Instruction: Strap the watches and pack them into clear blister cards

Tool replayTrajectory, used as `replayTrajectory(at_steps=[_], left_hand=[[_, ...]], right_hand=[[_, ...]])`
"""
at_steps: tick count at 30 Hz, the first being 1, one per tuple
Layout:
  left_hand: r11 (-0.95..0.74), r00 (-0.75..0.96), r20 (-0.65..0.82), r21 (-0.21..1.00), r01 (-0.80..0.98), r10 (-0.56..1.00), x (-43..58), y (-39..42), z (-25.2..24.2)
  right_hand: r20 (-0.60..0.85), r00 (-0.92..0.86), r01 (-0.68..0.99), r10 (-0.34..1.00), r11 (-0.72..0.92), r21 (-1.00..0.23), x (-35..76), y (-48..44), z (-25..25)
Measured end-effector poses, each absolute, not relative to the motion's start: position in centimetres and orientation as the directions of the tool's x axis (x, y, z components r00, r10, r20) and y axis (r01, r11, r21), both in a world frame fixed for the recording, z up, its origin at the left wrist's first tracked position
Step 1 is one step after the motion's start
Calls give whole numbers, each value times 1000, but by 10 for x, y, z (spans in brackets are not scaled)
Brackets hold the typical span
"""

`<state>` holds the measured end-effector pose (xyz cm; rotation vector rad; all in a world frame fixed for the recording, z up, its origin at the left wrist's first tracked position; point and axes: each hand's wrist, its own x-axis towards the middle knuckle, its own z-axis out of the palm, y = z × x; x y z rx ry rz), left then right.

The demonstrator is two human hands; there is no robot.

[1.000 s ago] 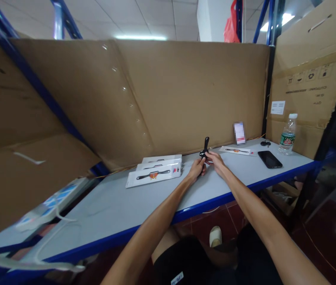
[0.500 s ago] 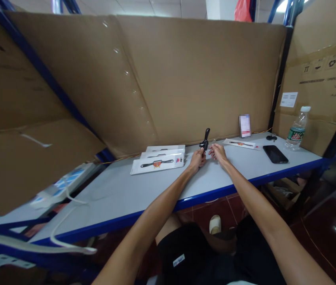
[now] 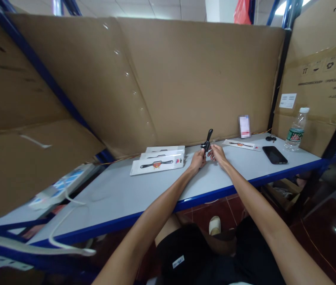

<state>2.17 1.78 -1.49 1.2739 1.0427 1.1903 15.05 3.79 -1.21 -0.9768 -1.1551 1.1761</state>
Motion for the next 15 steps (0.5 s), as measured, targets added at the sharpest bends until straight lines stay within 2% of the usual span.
replayTrajectory(at_steps=[8,15], left_hand=[[-96,87,100,994,-43,991,22,19,-16],[-111,94,115,993,-46,989,23,19,-17]], right_hand=[[146,-38,-246,988,133,-960,150,32,-5],[174,-108,-196,979,151,-969,150,31,-6]])
